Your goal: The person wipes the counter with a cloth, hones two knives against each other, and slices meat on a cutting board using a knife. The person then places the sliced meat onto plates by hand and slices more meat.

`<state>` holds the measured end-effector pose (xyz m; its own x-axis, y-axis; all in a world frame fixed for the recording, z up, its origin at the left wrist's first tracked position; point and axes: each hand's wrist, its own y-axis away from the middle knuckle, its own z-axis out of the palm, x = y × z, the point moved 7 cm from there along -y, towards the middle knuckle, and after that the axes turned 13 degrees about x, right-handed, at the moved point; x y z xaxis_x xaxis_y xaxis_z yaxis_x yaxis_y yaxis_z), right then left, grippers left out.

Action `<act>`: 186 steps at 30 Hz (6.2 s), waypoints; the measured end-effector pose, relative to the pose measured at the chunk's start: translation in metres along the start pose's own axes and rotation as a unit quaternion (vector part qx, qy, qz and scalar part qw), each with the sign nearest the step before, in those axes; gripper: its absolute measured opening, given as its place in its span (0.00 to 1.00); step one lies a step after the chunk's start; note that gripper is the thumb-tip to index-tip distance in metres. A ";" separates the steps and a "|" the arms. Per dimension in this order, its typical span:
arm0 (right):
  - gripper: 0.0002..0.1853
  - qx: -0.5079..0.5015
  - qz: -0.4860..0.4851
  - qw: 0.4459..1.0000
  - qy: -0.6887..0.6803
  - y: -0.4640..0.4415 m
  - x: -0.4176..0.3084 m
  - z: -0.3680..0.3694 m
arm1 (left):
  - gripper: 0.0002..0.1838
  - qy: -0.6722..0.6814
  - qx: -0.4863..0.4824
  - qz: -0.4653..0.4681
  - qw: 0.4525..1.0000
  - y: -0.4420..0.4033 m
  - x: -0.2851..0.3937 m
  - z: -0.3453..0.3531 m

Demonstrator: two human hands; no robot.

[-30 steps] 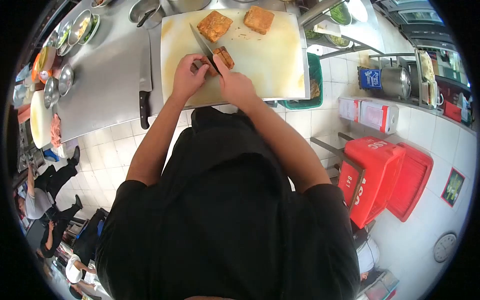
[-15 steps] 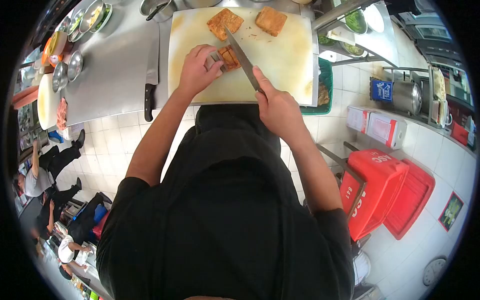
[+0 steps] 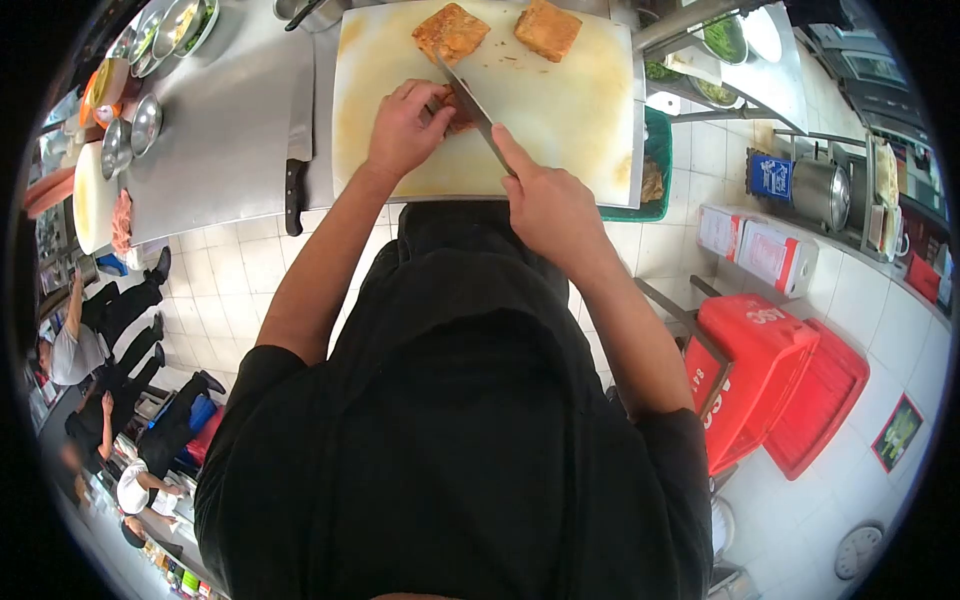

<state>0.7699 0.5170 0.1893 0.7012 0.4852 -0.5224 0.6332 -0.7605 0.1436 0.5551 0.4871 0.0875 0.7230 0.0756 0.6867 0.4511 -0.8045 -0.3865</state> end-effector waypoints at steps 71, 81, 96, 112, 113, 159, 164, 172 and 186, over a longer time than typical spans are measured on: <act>0.35 -0.151 -0.008 0.981 -0.121 0.062 0.029 -0.004 | 0.45 -0.139 -0.068 -0.024 0.988 0.058 -0.018 -0.067; 0.35 -0.163 0.017 0.985 -0.059 0.046 0.025 0.020 | 0.34 -0.145 -0.077 0.011 0.986 0.055 -0.054 -0.089; 0.35 -0.047 0.007 0.994 -0.094 0.041 0.014 0.042 | 0.38 -0.159 -0.041 -0.035 0.986 0.048 -0.039 -0.073; 0.32 -0.098 -0.081 0.990 0.060 0.023 -0.070 0.033 | 0.32 -0.049 0.002 -0.002 0.999 0.073 -0.041 -0.085; 0.32 -0.104 -0.083 0.989 0.071 0.021 -0.072 0.034 | 0.31 -0.052 0.007 0.001 0.999 0.074 -0.040 -0.084; 0.34 -0.138 -0.131 0.968 0.165 -0.016 -0.084 0.050 | 0.21 -0.056 0.052 0.012 0.997 0.064 -0.048 -0.066; 0.35 -0.166 -0.110 0.965 0.172 -0.022 -0.089 0.049 | 0.20 -0.047 0.053 0.001 0.997 0.064 -0.049 -0.069; 0.39 -0.074 -0.133 0.986 0.060 -0.040 -0.033 0.114 | 0.23 -0.054 0.036 -0.006 0.998 0.064 -0.051 -0.064; 0.36 -0.111 -0.102 0.987 0.047 0.002 -0.075 0.064 | 0.26 -0.034 0.098 -0.015 0.995 0.094 -0.048 -0.093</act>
<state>0.6972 0.4517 0.1744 0.5716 0.6646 -0.4813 0.8138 -0.5341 0.2289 0.5143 0.3534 0.0757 0.7383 0.1423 0.6593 0.5610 -0.6721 -0.4832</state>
